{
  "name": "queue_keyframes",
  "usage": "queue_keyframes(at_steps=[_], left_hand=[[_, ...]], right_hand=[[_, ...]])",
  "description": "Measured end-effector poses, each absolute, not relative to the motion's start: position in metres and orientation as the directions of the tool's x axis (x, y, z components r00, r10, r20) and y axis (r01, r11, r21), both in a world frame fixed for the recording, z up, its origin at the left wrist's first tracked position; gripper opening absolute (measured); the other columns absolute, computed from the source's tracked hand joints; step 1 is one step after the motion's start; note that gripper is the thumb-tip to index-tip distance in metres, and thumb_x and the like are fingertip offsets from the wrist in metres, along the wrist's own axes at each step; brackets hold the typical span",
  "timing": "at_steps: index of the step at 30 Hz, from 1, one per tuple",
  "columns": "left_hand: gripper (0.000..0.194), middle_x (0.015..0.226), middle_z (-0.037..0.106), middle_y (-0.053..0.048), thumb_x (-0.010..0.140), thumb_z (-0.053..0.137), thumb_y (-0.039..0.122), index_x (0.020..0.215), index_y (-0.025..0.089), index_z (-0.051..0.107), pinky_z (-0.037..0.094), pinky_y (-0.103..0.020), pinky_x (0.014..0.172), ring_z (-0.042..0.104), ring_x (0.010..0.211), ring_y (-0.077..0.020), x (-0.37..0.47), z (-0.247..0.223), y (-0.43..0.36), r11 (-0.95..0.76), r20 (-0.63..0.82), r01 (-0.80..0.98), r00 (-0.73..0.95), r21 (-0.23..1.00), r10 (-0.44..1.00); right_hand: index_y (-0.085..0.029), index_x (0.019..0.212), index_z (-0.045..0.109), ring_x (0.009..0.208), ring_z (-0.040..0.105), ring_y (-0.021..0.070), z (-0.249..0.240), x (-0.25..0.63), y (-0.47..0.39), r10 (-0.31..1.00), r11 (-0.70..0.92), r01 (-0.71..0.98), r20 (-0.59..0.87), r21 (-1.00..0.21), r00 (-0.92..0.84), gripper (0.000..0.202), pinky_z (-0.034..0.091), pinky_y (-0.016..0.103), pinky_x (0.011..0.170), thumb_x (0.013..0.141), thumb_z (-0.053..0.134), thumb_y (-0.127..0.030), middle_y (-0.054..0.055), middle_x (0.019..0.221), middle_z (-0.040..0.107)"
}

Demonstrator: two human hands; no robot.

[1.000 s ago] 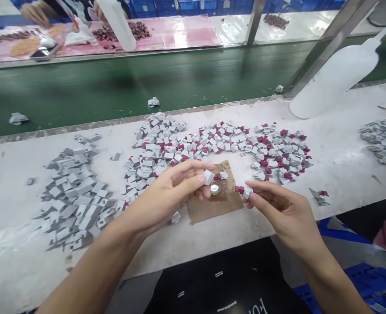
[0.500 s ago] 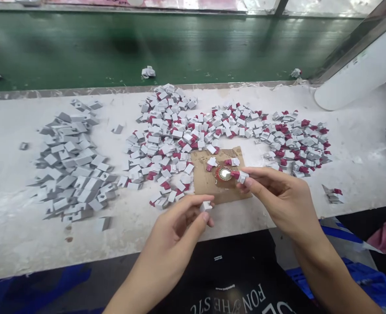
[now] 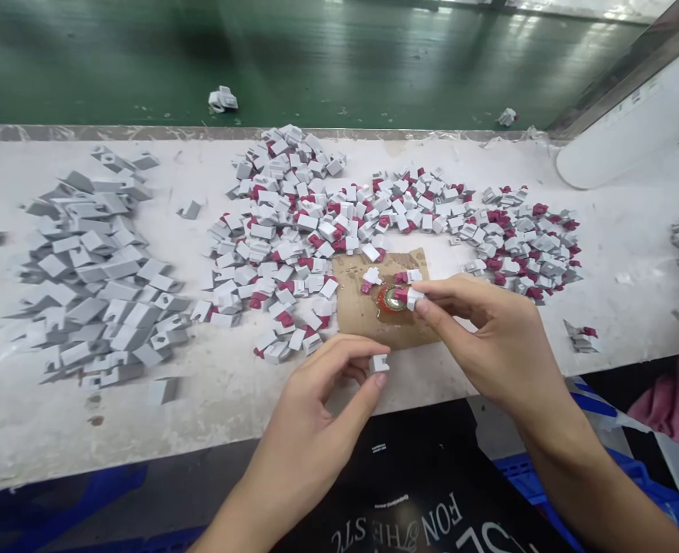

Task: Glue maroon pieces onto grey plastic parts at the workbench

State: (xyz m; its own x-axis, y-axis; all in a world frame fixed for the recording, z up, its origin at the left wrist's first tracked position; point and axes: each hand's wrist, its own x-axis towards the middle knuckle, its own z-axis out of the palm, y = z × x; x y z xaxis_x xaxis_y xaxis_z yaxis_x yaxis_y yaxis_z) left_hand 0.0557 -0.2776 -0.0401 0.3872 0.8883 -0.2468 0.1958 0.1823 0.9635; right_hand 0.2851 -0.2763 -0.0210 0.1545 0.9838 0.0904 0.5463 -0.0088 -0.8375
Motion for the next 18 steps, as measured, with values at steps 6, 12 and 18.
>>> queue_keyframes(at_steps=[6, 12, 18], left_hand=[[0.017, 0.116, 0.08, 0.001, 0.108, 0.077, 0.024, 0.118, 0.035, 0.085, 0.066, -0.028, 0.089, 0.077, 0.099, -0.0164, 0.0571, -0.0437, -0.2745, 0.133, -0.196, 0.193, 0.362, 0.972, 0.911], [0.016, 0.114, 0.081, 0.0, 0.107, 0.078, 0.023, 0.116, 0.034, 0.085, 0.068, -0.029, 0.09, 0.08, 0.099, -0.0182, 0.0595, -0.0403, -0.2764, 0.193, -0.228, 0.134, 0.344, 0.972, 0.911], [0.011, 0.118, 0.08, -0.002, 0.108, 0.08, 0.026, 0.116, 0.032, 0.085, 0.068, -0.03, 0.093, 0.078, 0.104, -0.0199, 0.0637, -0.037, -0.2709, 0.187, -0.218, 0.121, 0.338, 0.975, 0.916]], right_hand=[[-0.029, 0.116, 0.09, 0.093, 0.086, 0.0186, -0.0207, 0.2847, -0.2787, 0.985, -0.016, 0.54, 0.081, -0.841, 0.155, 0.016, 0.07, 0.032, 0.085, 0.106, 0.081, -0.02, -0.001, 0.106, 0.09], [-0.031, 0.116, 0.091, 0.099, 0.088, 0.021, -0.0219, 0.2833, -0.2788, 0.984, -0.024, 0.557, 0.079, -0.83, 0.16, 0.016, 0.071, 0.033, 0.086, 0.107, 0.081, -0.022, -0.001, 0.112, 0.092], [-0.028, 0.116, 0.09, 0.093, 0.086, 0.0225, -0.0148, 0.2834, -0.2784, 0.992, -0.029, 0.586, 0.051, -0.81, 0.119, 0.015, 0.069, 0.038, 0.085, 0.107, 0.08, -0.022, 0.0, 0.106, 0.091]])
